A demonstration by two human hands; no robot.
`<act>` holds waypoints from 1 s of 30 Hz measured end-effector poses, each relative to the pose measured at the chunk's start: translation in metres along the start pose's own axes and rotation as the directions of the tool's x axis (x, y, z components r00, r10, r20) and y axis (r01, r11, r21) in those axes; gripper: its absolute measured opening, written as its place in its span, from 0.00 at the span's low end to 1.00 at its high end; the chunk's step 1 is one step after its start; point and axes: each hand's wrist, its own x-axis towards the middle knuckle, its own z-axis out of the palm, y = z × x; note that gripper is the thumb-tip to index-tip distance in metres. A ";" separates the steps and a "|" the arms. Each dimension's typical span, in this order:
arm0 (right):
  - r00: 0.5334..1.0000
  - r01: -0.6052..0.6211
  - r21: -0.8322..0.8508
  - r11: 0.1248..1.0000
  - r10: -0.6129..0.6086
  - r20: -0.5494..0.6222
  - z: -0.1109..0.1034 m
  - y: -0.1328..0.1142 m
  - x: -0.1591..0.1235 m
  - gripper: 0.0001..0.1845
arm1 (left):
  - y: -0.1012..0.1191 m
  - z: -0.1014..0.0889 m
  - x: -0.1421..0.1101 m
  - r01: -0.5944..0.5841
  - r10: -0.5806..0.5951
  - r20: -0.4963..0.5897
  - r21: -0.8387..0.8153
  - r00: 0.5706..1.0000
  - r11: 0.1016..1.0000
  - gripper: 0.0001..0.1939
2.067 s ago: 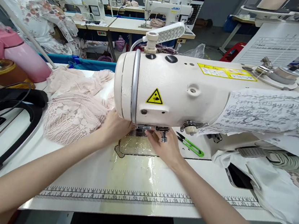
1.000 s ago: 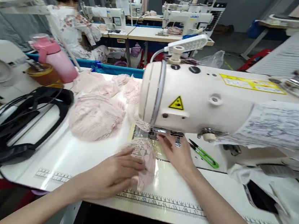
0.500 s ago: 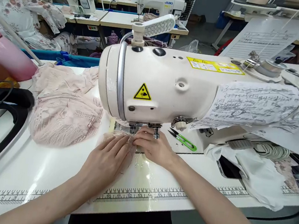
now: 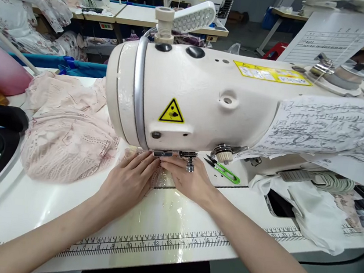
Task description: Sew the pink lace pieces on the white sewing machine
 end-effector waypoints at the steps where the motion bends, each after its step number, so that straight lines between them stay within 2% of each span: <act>1: 1.000 -0.006 0.002 1.000 0.006 0.006 0.000 0.000 0.000 0.18 | 0.000 0.000 0.000 0.001 -0.001 -0.001 0.010 1.000 1.000 0.21; 5: 1.000 -0.021 0.001 1.000 0.021 0.004 -0.001 0.000 0.002 0.17 | -0.001 0.002 0.002 0.003 -0.003 -0.014 0.021 1.000 1.000 0.20; 10: 0.994 -0.105 0.025 0.994 0.105 0.017 0.000 -0.002 0.002 0.17 | -0.003 0.004 0.003 0.025 -0.025 -0.034 -0.011 0.999 1.000 0.20; 16: 0.998 -0.059 -0.071 0.996 0.061 0.023 0.000 -0.005 0.001 0.20 | -0.004 0.004 0.004 0.022 -0.022 -0.030 0.002 0.999 1.000 0.19; 22: 0.999 -0.035 -0.095 0.995 0.037 0.019 -0.002 -0.006 0.001 0.20 | -0.003 0.004 0.004 0.005 -0.002 -0.047 0.054 0.999 0.999 0.19; 30: 0.999 0.012 -0.076 0.997 -0.015 -0.043 -0.002 -0.003 0.003 0.17 | -0.005 0.007 0.001 0.029 -0.029 -0.013 0.006 1.000 1.000 0.20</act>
